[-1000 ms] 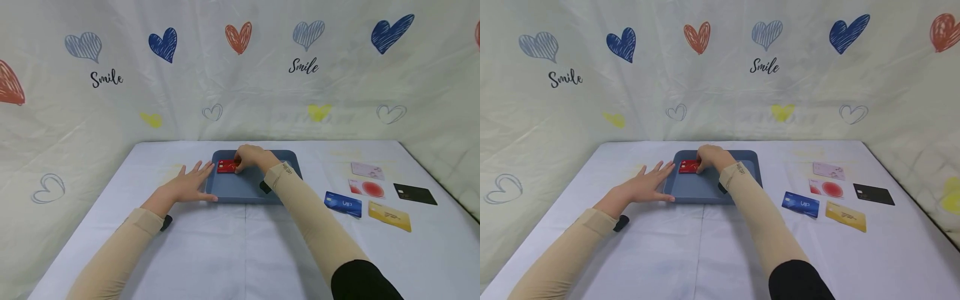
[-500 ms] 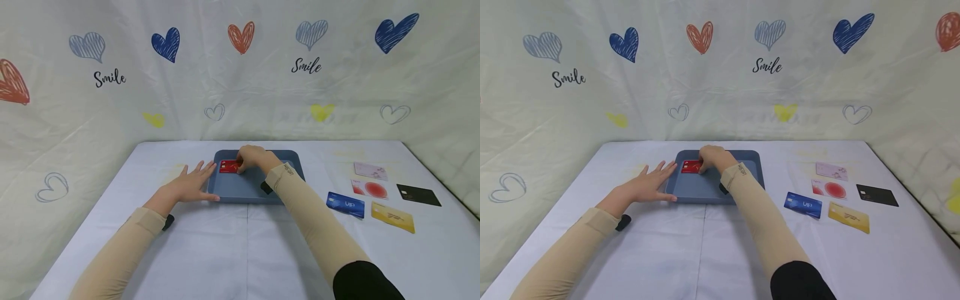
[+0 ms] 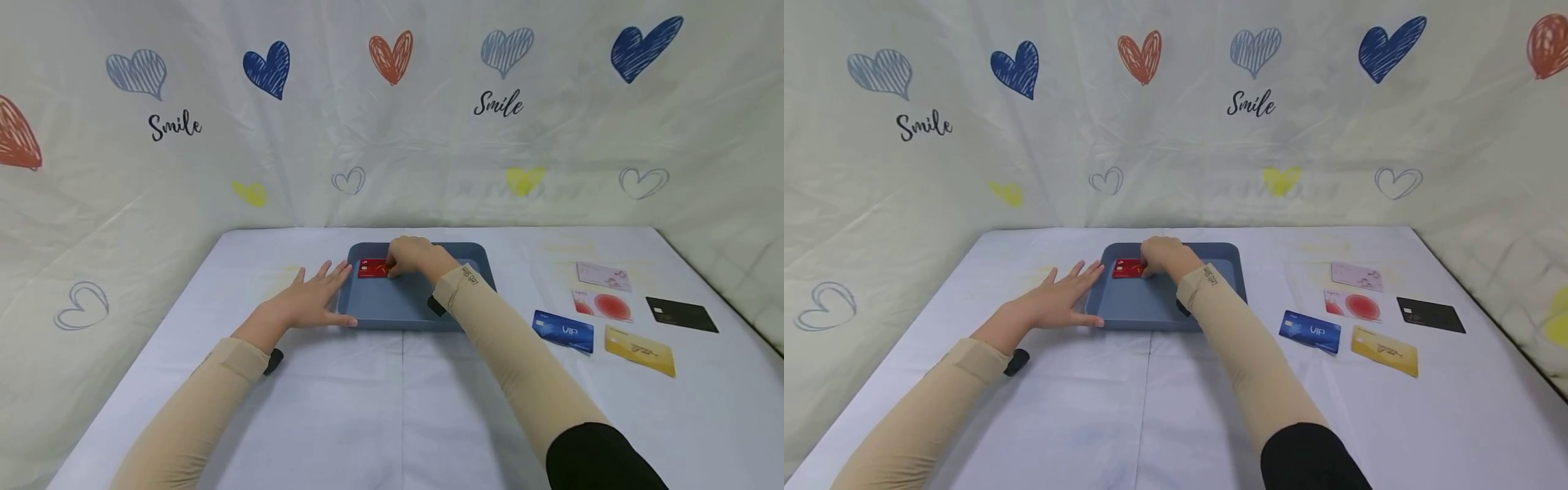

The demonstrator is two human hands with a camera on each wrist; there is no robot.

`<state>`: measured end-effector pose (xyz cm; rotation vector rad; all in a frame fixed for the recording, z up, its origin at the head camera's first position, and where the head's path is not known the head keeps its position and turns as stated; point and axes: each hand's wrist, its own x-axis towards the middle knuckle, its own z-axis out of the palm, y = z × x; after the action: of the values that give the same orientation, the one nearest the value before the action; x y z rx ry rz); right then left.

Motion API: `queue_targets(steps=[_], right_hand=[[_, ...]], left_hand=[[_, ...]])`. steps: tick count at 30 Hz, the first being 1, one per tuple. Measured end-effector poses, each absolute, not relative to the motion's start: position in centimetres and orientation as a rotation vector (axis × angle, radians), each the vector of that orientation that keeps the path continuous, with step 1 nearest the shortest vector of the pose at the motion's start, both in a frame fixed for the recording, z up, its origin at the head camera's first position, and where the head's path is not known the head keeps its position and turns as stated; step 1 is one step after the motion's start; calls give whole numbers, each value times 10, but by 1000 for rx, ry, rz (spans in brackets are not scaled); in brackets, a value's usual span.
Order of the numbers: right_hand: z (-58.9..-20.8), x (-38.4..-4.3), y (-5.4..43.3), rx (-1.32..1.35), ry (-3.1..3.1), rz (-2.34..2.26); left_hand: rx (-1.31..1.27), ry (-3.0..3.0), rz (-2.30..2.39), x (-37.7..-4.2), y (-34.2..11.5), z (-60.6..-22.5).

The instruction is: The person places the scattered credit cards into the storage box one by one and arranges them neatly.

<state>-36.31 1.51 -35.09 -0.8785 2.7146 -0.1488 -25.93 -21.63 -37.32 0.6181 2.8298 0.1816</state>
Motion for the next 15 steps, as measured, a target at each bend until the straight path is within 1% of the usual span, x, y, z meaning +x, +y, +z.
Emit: queue_targets(steps=[15], right_hand=[[-345, -363, 20, -927, 2709, -120]], left_hand=[[647, 2826, 216, -257, -217, -369]])
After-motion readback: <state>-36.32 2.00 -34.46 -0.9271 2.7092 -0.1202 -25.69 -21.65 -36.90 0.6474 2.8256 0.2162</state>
